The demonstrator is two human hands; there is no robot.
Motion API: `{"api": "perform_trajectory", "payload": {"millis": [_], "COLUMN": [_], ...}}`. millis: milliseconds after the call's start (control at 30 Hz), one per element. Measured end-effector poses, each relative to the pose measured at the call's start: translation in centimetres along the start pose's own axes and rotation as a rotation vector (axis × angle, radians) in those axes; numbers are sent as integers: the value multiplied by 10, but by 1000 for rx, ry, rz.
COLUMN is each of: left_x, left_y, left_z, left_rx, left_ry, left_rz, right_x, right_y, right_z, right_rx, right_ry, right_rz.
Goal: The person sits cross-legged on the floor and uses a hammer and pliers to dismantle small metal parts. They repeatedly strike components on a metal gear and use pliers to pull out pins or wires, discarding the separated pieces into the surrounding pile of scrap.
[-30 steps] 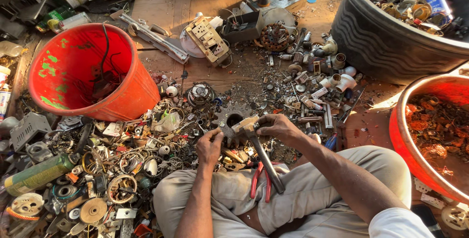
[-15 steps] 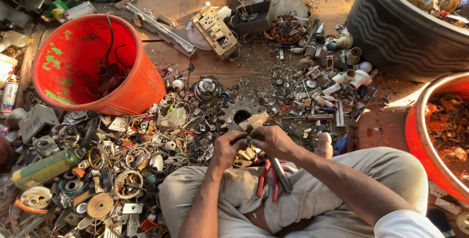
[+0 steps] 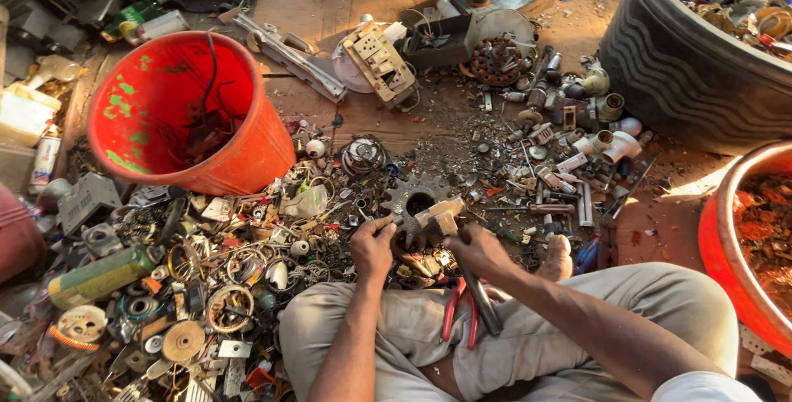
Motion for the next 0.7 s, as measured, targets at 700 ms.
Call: {"api": "perform_trajectory", "payload": {"millis": [700], "left_x": [13], "left_y": [30], "left_z": [-1], "left_rx": [57], "left_ry": [140], "left_rz": [-314], "right_x": [65], "right_y": [5], "right_z": [21], "right_rx": [39], "right_ry": [-289], "right_rz": [388]}}
Point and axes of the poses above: each hand's wrist, its own z-axis away from the middle knuckle, its own y-axis out of the palm, x = y × z, the point moved 9 cm from there along -z, towards the middle knuckle, and after that the axes turned 9 degrees about -z, right-handed, at the moved point
